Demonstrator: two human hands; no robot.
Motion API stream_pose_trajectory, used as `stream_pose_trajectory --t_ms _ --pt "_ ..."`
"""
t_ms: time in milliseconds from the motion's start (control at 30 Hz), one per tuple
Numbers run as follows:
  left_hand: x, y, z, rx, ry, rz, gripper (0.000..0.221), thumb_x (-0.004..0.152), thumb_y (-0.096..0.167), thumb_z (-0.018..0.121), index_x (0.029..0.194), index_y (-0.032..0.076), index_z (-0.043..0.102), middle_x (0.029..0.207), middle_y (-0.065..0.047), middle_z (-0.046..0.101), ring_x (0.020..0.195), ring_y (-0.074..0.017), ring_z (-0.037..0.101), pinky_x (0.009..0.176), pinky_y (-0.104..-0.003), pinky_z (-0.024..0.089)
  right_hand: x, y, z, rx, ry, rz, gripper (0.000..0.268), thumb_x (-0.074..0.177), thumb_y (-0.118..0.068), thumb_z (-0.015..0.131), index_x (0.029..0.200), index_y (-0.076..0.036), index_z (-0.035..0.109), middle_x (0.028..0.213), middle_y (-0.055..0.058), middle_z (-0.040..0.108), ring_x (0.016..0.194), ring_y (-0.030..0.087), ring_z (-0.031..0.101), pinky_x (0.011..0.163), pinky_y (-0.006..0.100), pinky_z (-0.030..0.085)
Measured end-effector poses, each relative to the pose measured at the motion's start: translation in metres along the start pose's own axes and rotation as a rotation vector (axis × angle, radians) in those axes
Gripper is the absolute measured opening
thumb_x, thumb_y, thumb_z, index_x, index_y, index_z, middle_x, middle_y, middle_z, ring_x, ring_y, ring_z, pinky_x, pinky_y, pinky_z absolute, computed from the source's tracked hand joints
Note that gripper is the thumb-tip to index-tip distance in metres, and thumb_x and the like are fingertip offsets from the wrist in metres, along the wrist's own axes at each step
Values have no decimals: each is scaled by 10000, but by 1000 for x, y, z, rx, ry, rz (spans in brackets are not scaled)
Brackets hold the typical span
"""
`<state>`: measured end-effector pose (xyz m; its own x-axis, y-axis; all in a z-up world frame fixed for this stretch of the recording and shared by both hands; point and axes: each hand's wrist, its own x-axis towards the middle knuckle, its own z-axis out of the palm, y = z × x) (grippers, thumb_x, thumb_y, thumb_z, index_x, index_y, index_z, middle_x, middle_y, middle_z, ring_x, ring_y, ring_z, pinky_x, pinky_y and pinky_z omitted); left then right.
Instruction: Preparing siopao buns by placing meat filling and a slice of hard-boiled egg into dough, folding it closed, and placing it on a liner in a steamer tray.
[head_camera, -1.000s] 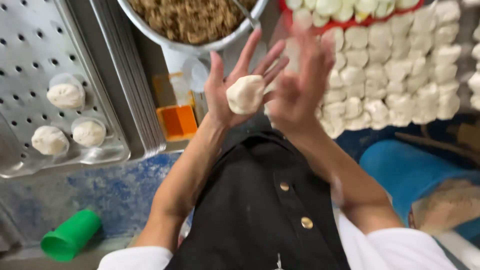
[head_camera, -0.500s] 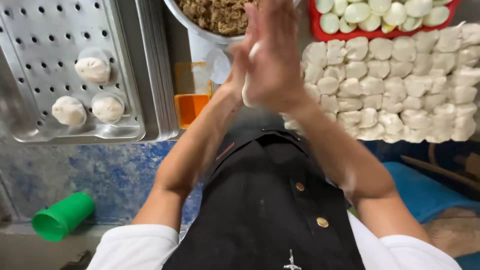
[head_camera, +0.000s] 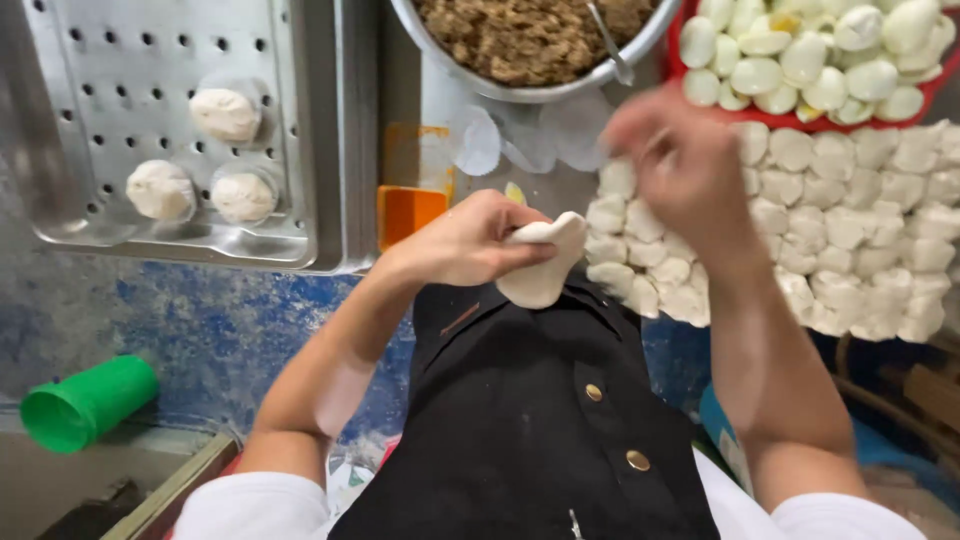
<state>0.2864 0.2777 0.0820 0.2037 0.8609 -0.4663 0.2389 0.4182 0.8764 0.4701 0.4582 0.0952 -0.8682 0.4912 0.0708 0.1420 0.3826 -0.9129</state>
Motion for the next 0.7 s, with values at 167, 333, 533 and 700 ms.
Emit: stream_pose_trajectory --t_ms 167,333,533,700 --pt "3 -52 1 -787 240 44 365 966 184 730 1253 -39 706 1072 -70 767 953 -116 696 864 -286 575 57 123 25 -543 267 311 359 1051 -329 733 1145 -26 565 857 156 712 787 388 692 669 505 516" --pt "6 -62 3 -1241 235 32 449 900 99 753 1303 -38 610 1187 -115 726 1055 -201 723 953 -385 595 91 127 41 -630 261 343 386 1003 -384 734 1098 -33 603 802 191 703 754 436 681 644 539 505" --pt "27 -102 -8 -1224 421 81 469 911 47 762 1334 -80 604 1229 -164 713 1081 -238 716 975 -401 593 96 109 16 -598 280 304 207 1030 -216 621 1113 -72 744 793 158 723 698 362 705 625 490 526" --pt "29 -94 -40 -1085 546 185 509 879 41 764 1343 -51 575 1254 -133 690 1138 -221 688 999 -380 575 96 116 14 -683 230 409 244 1033 -122 565 1120 -51 781 796 148 725 653 303 677 579 441 503"
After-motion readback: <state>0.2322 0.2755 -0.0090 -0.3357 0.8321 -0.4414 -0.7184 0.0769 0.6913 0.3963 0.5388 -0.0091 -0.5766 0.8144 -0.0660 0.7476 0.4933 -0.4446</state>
